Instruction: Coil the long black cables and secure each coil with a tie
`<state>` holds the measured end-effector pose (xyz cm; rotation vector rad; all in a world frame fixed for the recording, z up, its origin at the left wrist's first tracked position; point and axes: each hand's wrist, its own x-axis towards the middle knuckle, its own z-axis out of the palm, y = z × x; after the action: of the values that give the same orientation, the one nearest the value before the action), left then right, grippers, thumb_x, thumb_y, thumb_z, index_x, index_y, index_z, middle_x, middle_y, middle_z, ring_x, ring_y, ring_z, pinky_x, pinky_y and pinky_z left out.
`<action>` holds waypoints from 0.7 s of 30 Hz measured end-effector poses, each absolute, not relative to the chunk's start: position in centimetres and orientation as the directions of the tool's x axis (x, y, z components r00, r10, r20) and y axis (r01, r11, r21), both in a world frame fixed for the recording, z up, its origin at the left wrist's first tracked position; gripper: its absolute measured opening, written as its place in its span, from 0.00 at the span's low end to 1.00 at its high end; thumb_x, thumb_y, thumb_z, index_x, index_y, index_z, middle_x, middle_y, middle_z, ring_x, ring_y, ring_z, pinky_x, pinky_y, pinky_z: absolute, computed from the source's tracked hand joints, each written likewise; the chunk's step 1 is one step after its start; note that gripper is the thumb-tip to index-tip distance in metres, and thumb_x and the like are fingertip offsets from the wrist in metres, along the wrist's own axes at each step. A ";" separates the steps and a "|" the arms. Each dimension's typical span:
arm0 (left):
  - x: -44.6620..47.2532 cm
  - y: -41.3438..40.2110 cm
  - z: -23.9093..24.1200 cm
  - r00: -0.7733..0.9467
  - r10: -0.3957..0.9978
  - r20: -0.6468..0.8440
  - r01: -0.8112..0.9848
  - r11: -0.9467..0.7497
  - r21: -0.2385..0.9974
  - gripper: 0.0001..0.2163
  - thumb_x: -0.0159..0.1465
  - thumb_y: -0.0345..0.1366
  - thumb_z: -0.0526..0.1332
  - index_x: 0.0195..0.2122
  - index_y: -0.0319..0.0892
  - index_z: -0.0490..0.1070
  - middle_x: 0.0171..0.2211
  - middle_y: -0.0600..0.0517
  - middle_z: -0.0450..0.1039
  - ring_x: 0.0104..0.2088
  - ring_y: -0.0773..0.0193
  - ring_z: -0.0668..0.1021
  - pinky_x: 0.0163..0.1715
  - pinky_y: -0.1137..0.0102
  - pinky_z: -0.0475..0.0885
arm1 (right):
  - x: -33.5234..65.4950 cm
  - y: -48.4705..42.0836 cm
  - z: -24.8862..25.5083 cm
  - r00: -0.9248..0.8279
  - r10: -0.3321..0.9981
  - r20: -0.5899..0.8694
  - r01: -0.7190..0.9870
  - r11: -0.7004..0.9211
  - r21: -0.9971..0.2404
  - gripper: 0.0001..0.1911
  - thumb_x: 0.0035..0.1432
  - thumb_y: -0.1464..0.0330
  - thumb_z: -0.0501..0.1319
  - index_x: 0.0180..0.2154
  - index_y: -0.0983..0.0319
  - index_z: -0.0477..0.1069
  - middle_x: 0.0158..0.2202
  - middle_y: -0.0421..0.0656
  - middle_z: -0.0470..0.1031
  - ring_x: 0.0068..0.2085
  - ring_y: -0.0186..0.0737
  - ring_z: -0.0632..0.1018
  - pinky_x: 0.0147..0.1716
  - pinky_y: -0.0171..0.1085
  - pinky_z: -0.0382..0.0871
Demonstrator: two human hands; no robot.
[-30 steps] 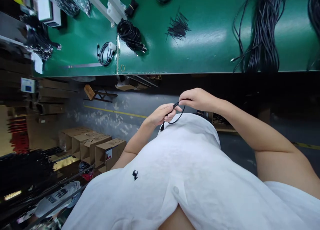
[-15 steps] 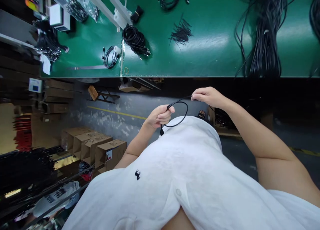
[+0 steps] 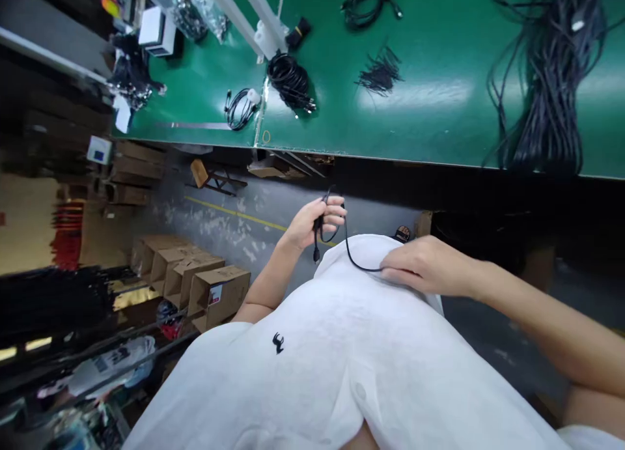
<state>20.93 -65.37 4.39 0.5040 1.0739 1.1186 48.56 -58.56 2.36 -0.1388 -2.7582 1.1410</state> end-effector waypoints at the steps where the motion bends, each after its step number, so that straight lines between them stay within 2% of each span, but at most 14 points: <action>1: 21.8 -65.4 3.9 0.103 0.887 -0.451 -0.424 0.449 0.786 0.14 0.63 0.39 0.65 0.45 0.35 0.73 0.37 0.45 0.80 0.34 0.65 0.82 0.30 0.76 0.75 | 47.6 -58.2 3.6 -0.983 0.149 0.106 0.027 0.694 -0.719 0.22 0.70 0.58 0.49 0.34 0.60 0.75 0.29 0.43 0.77 0.29 0.35 0.76 0.30 0.34 0.63; 3: 23.4 -65.9 3.2 0.251 0.851 -0.462 -0.339 0.524 0.781 0.16 0.61 0.42 0.67 0.43 0.34 0.73 0.35 0.43 0.80 0.35 0.62 0.82 0.35 0.71 0.76 | 45.9 -56.8 4.7 -0.967 0.229 0.108 0.080 0.682 -0.727 0.23 0.69 0.56 0.48 0.32 0.61 0.74 0.28 0.43 0.76 0.28 0.35 0.74 0.29 0.34 0.60; 4: 23.9 -66.2 3.0 0.320 0.831 -0.455 -0.308 0.546 0.779 0.17 0.61 0.44 0.67 0.42 0.33 0.74 0.31 0.45 0.79 0.31 0.63 0.81 0.33 0.71 0.75 | 45.3 -56.0 4.7 -0.955 0.278 0.109 0.114 0.675 -0.729 0.22 0.68 0.56 0.49 0.32 0.61 0.74 0.29 0.43 0.76 0.29 0.35 0.74 0.29 0.34 0.59; 5: 24.3 -66.5 2.9 0.376 0.815 -0.442 -0.296 0.557 0.776 0.17 0.61 0.45 0.67 0.41 0.33 0.74 0.26 0.48 0.77 0.25 0.67 0.78 0.28 0.73 0.73 | 44.8 -55.2 4.3 -0.942 0.318 0.105 0.141 0.660 -0.738 0.21 0.67 0.55 0.50 0.32 0.60 0.74 0.29 0.43 0.76 0.29 0.35 0.73 0.29 0.34 0.59; 7: 24.4 -66.9 2.9 0.439 0.801 -0.407 -0.329 0.565 0.757 0.18 0.62 0.47 0.66 0.38 0.34 0.75 0.16 0.57 0.66 0.14 0.74 0.66 0.17 0.77 0.63 | 44.4 -53.9 3.2 -0.919 0.385 0.081 0.176 0.588 -0.790 0.20 0.64 0.53 0.53 0.32 0.60 0.74 0.29 0.42 0.76 0.30 0.35 0.72 0.30 0.34 0.59; 9: 24.0 -67.0 3.1 0.444 0.810 -0.383 -0.399 0.562 0.725 0.17 0.63 0.47 0.65 0.37 0.34 0.75 0.12 0.62 0.56 0.10 0.77 0.54 0.11 0.79 0.52 | 44.3 -53.3 2.1 -0.889 0.455 0.050 0.195 0.474 -0.859 0.21 0.61 0.50 0.55 0.32 0.61 0.73 0.28 0.41 0.74 0.30 0.35 0.72 0.31 0.34 0.60; 11: 23.8 -67.0 3.3 0.407 0.825 -0.393 -0.442 0.554 0.705 0.15 0.64 0.45 0.63 0.37 0.35 0.76 0.12 0.62 0.55 0.09 0.78 0.52 0.10 0.79 0.49 | 44.3 -53.1 1.4 -0.858 0.512 0.028 0.194 0.375 -0.906 0.23 0.60 0.48 0.55 0.31 0.61 0.73 0.28 0.40 0.73 0.31 0.36 0.71 0.32 0.34 0.61; 14: 23.9 -67.1 3.6 0.357 0.819 -0.449 -0.451 0.572 0.685 0.12 0.66 0.41 0.61 0.39 0.35 0.77 0.13 0.61 0.58 0.09 0.78 0.53 0.09 0.79 0.49 | 44.0 -52.8 0.9 -0.851 0.524 0.033 0.162 0.323 -0.932 0.24 0.59 0.48 0.56 0.31 0.62 0.73 0.28 0.40 0.72 0.31 0.35 0.70 0.34 0.34 0.61; 17: 23.6 -67.6 4.4 0.328 0.806 -0.492 -0.479 0.591 0.649 0.14 0.70 0.39 0.56 0.36 0.35 0.77 0.10 0.63 0.49 0.08 0.78 0.47 0.08 0.80 0.46 | 44.3 -51.3 -1.2 -0.856 0.516 0.016 0.166 0.305 -0.938 0.24 0.59 0.47 0.56 0.32 0.61 0.74 0.27 0.39 0.71 0.30 0.35 0.69 0.33 0.35 0.61; 19: 22.5 -68.0 5.6 0.180 0.849 -0.497 -0.546 0.507 0.667 0.18 0.72 0.41 0.52 0.33 0.37 0.77 0.09 0.65 0.40 0.08 0.77 0.41 0.07 0.79 0.41 | 45.6 -50.1 -4.1 -0.811 0.584 -0.016 0.233 0.298 -0.926 0.26 0.59 0.46 0.54 0.32 0.61 0.74 0.27 0.40 0.71 0.30 0.35 0.69 0.33 0.35 0.62; 21: 20.6 -68.4 7.2 -0.076 0.894 -0.441 -0.608 0.309 0.731 0.20 0.72 0.45 0.50 0.34 0.40 0.77 0.09 0.65 0.36 0.08 0.77 0.38 0.06 0.77 0.36 | 47.4 -49.6 -7.6 -0.730 0.682 -0.031 0.340 0.324 -0.883 0.28 0.61 0.45 0.49 0.30 0.60 0.72 0.28 0.42 0.73 0.30 0.37 0.70 0.33 0.36 0.63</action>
<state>20.65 -68.42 7.20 0.3479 1.0507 1.2827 47.41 -49.64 -7.64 -0.9108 -2.2479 1.3708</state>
